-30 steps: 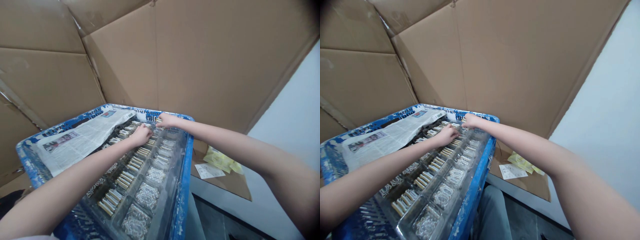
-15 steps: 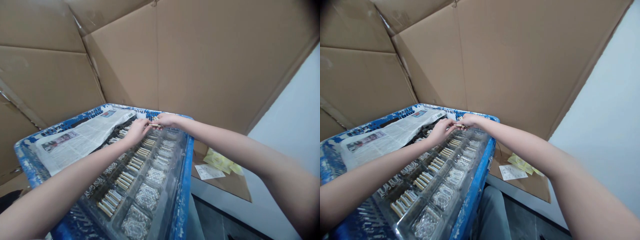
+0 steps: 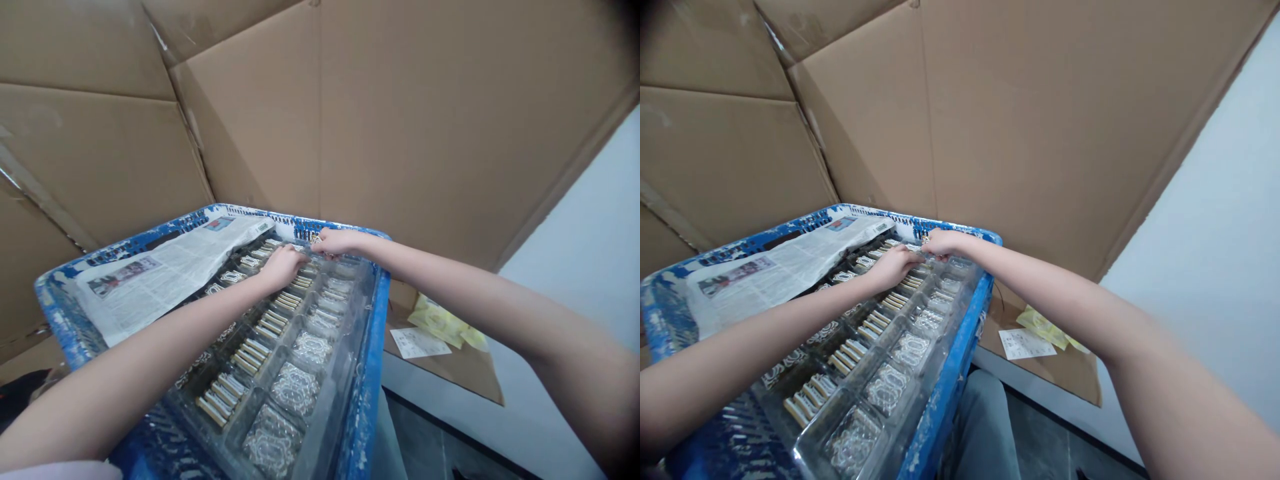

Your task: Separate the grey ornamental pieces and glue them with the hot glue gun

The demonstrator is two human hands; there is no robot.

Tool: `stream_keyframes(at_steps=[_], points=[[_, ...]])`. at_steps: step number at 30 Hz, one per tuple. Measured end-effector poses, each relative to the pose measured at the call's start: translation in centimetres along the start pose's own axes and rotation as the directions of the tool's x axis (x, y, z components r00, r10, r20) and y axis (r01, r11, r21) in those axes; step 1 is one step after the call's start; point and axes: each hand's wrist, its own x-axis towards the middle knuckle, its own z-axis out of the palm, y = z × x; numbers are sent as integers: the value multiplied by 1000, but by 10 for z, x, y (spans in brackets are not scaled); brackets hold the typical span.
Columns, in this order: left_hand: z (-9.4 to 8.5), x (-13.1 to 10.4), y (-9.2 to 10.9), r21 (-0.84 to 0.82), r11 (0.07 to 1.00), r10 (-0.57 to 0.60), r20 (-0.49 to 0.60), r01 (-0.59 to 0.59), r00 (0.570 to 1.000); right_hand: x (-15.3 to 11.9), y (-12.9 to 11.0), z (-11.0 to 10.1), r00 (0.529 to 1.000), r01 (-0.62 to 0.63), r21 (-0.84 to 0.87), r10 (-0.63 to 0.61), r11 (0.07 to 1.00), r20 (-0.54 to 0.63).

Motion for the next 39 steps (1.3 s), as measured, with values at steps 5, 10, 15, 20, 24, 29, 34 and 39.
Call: stream_keyframes(at_steps=[5, 10, 15, 20, 24, 29, 34, 39], points=[[1, 0, -1, -30, 999, -37, 1, 37, 999, 2, -2, 0, 999, 29, -47, -29, 998, -14], [4, 3, -1, -67, 997, -35, 28, 37, 999, 7, 1, 0, 995, 56, -97, -64, 994, -79], [4, 3, 2, -74, 997, -29, 27, 31, 999, 13, 4, 7, 993, 60, -121, -72, 991, -98], [-5, -2, 6, -65, 992, -111, -104, 104, 988, 12, 1, 5, 996, 36, -62, -41, 997, -81], [-15, -2, 9, -60, 995, -83, -163, 74, 983, 5, -4, 3, 998, 22, 10, -21, 1000, -58], [-16, -1, 9, -8, 1000, -23, -127, 23, 992, 1, -3, 5, 999, 38, 18, -38, 999, 18], [-5, -1, 6, 39, 998, -51, -94, 55, 994, 3, 2, -4, 993, -60, -136, 45, 989, -109], [1, 1, 7, 51, 995, -84, -75, 88, 994, 5, 5, -9, 984, -39, -207, 1, 978, -179]])
